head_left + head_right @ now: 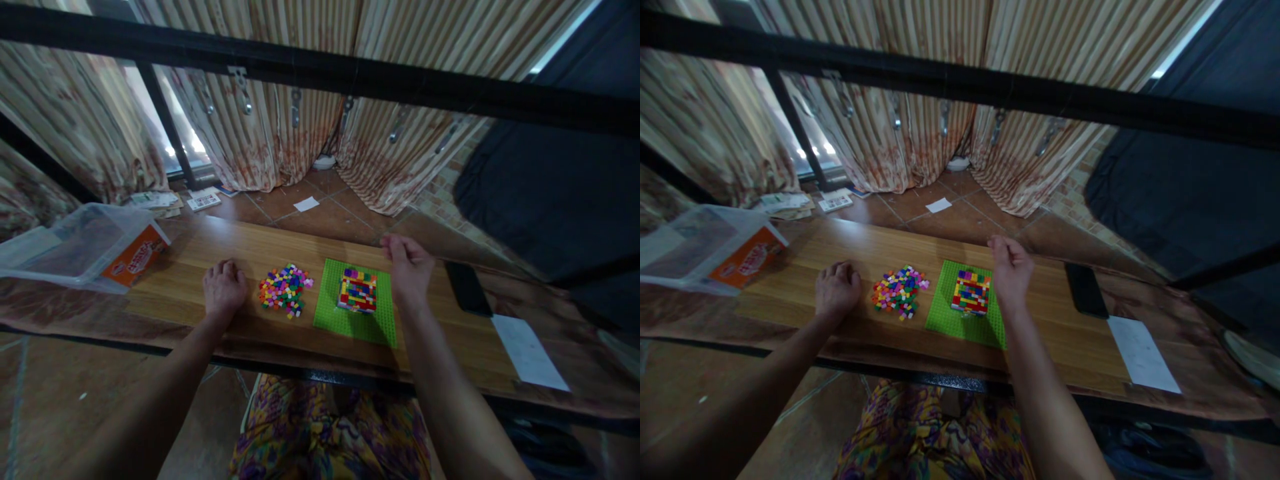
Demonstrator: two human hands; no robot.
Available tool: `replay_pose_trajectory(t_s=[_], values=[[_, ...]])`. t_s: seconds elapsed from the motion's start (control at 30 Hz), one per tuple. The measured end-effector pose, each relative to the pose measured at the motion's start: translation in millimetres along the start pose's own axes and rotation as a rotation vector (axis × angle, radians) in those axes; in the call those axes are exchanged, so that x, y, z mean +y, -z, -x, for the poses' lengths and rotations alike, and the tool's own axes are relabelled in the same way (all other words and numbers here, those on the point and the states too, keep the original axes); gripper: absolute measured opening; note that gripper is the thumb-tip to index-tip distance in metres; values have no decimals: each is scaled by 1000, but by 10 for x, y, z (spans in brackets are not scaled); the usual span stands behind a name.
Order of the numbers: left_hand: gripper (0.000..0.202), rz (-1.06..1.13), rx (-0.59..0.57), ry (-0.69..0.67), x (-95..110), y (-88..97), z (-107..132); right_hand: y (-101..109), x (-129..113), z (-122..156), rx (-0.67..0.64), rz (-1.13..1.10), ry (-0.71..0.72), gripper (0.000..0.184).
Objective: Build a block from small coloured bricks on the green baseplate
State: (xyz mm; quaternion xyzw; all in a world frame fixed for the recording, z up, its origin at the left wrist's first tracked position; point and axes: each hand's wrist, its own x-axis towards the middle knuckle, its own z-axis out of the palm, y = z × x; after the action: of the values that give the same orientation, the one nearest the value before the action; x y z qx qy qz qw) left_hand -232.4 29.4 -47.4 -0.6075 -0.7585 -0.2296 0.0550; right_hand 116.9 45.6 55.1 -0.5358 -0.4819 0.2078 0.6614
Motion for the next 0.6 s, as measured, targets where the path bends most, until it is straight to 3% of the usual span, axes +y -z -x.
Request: replay_pose_trajectory(t_s=[0.17, 0.33, 0.4, 0.6], values=[[39, 0, -10, 16, 8, 8, 3, -450, -66, 186, -501, 358, 107, 20], [40, -18, -1, 15, 10, -8, 8, -893, 27, 378, -914, 941, 134, 29], [39, -23, -1, 17, 14, -5, 12, -1009, 74, 413, -1001, 1017, 128, 31], [38, -50, 5, 26, 33, 21, 28, -1138, 190, 437, -1087, 1047, 140, 29]])
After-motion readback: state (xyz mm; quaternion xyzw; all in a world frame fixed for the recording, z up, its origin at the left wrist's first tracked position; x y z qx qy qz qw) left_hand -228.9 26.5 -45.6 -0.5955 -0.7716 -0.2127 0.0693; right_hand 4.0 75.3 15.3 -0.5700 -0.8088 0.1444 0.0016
